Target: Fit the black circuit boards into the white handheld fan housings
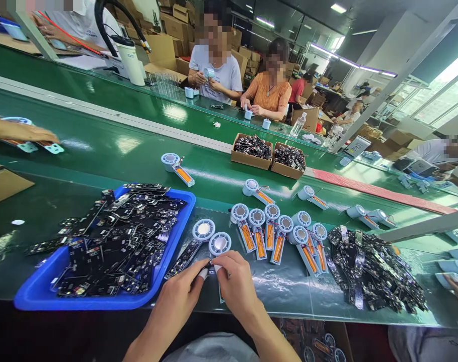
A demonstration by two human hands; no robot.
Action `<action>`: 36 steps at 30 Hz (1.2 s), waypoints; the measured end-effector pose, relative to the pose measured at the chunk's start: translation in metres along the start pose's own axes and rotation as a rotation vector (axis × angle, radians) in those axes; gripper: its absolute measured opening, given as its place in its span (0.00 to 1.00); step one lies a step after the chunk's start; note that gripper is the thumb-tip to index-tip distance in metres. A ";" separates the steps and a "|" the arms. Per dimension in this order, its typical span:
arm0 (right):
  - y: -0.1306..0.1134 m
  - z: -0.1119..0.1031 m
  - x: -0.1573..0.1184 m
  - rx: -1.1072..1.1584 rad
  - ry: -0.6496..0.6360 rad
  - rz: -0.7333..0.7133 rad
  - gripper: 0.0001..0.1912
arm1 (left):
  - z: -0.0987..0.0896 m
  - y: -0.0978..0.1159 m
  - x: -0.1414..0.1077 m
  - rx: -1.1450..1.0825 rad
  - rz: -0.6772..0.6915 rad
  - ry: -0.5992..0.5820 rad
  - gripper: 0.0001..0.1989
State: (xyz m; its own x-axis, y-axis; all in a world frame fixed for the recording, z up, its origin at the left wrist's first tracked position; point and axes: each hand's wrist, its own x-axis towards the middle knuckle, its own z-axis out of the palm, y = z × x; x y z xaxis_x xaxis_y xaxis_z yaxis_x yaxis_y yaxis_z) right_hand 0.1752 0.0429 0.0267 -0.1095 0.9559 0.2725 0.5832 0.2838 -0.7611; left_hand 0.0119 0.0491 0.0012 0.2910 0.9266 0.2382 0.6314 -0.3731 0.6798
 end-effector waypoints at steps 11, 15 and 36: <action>-0.004 0.002 0.007 -0.242 0.029 -0.140 0.19 | -0.004 0.004 0.000 0.052 -0.023 0.012 0.18; -0.004 0.002 0.007 -0.338 -0.001 -0.216 0.19 | -0.005 0.005 0.000 0.074 -0.015 0.007 0.18; 0.010 -0.007 0.009 -0.150 -0.073 -0.152 0.20 | -0.020 0.006 0.010 -0.226 0.011 -0.051 0.19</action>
State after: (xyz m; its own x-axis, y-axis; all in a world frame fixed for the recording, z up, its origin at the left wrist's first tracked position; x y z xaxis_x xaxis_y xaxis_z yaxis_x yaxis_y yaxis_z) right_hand 0.1859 0.0533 0.0259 -0.2602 0.9075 0.3297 0.6678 0.4158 -0.6173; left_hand 0.0043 0.0568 0.0214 0.3370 0.9166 0.2150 0.4526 -0.3580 0.8167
